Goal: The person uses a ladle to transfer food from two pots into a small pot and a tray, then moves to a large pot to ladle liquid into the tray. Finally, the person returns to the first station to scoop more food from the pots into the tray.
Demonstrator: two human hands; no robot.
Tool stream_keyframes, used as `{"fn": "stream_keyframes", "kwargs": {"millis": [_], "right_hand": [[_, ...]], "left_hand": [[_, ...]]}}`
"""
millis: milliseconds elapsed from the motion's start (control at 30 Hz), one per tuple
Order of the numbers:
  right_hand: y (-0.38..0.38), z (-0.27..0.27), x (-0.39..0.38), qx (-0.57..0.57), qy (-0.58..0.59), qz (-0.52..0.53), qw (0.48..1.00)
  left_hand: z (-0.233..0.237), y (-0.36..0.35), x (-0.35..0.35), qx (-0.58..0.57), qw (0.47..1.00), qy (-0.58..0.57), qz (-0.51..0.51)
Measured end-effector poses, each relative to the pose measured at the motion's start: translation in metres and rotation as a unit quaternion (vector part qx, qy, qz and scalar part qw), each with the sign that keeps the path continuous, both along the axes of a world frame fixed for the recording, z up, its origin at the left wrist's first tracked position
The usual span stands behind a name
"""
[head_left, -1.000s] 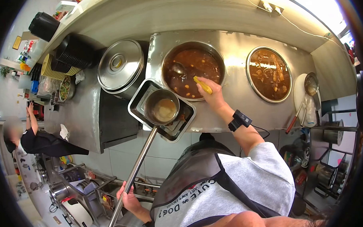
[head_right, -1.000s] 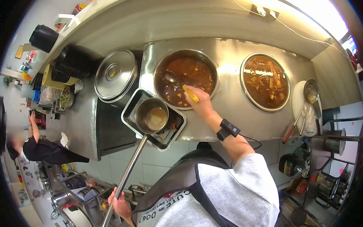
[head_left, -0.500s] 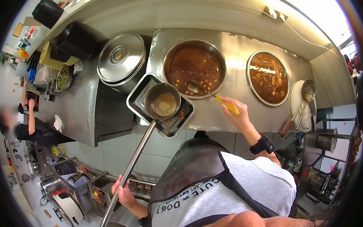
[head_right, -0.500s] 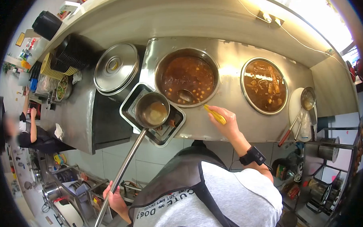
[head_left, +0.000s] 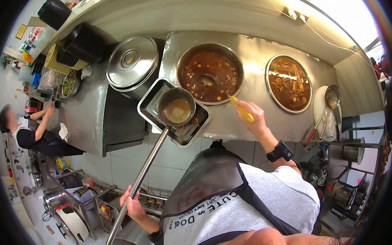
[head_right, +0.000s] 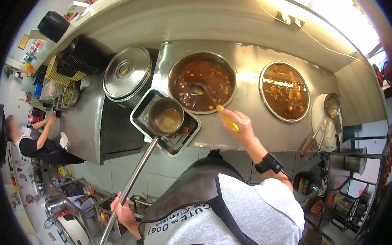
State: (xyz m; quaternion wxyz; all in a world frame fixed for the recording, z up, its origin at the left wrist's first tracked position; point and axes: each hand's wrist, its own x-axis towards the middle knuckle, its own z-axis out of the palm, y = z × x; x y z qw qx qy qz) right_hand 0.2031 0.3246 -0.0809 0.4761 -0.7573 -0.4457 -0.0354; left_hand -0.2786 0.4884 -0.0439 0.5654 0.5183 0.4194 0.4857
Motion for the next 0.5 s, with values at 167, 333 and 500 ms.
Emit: {"fn": "stream_keyframes", "kwargs": {"millis": [167, 333, 500], "right_hand": [[0.019, -0.018, -0.014, 0.012, 0.052, 0.045, 0.998], [0.025, -0.026, 0.003, 0.022, 0.059, -0.012, 0.998], [0.008, -0.025, 0.013, 0.048, 0.126, -0.116, 0.984]], "left_hand": [[0.002, 0.000, 0.003, 0.006, 1.000, 0.003, -0.008], [0.004, 0.001, 0.004, 0.012, 1.000, 0.000, -0.012], [0.000, 0.001, 0.005, 0.016, 1.000, -0.014, 0.014]]}}
